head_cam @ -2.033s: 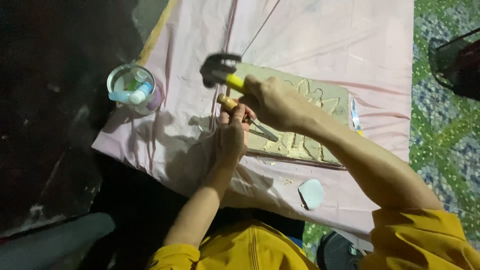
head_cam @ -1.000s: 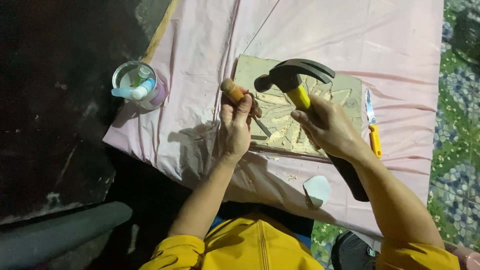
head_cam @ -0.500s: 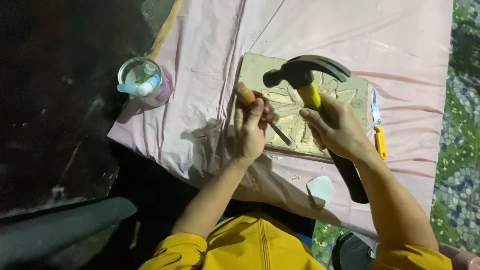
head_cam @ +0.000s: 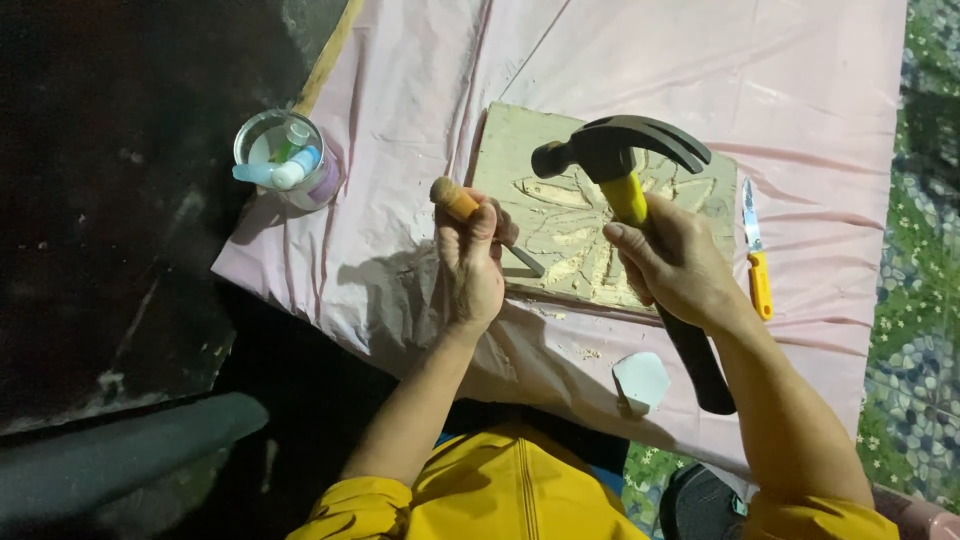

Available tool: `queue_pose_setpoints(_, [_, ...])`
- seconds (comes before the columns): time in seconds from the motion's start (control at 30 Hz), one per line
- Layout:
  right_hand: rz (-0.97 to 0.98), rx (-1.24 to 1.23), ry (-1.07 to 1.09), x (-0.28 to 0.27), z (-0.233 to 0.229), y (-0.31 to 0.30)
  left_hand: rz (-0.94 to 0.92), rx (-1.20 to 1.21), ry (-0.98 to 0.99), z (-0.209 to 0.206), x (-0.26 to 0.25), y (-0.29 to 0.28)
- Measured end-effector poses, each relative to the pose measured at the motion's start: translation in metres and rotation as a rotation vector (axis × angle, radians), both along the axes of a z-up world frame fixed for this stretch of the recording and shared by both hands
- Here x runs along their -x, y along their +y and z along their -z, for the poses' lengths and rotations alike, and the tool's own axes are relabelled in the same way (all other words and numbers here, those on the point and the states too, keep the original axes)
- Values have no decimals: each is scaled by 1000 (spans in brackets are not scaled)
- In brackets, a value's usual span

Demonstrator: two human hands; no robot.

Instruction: Carving a floral design into a wooden block using a hammer and a small chisel.

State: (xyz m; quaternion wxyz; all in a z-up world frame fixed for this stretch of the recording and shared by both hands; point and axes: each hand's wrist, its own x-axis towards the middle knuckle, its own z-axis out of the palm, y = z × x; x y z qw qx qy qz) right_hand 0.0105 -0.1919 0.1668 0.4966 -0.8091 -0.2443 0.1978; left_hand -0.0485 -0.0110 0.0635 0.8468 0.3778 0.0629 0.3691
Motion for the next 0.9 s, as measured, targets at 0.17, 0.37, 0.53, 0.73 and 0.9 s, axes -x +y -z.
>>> queue_pose_setpoints(0.17, [-18,-14,-33,2,-6,6,24,25,-10,0,3,2])
queue_pose_setpoints(0.37, [-39,29,-73,6,-13,15,28,-87,44,-2,4,4])
queue_pose_setpoints(0.53, [-38,117,-36,7,-23,26,51,-16,19,5,1,5])
queue_pose_setpoints(0.73, [-158,154,-189,3,-30,43,134,-69,92,7,0,20])
queue_pose_setpoints(0.9, [-193,87,-205,9,-39,56,106,3,88,7,0,13])
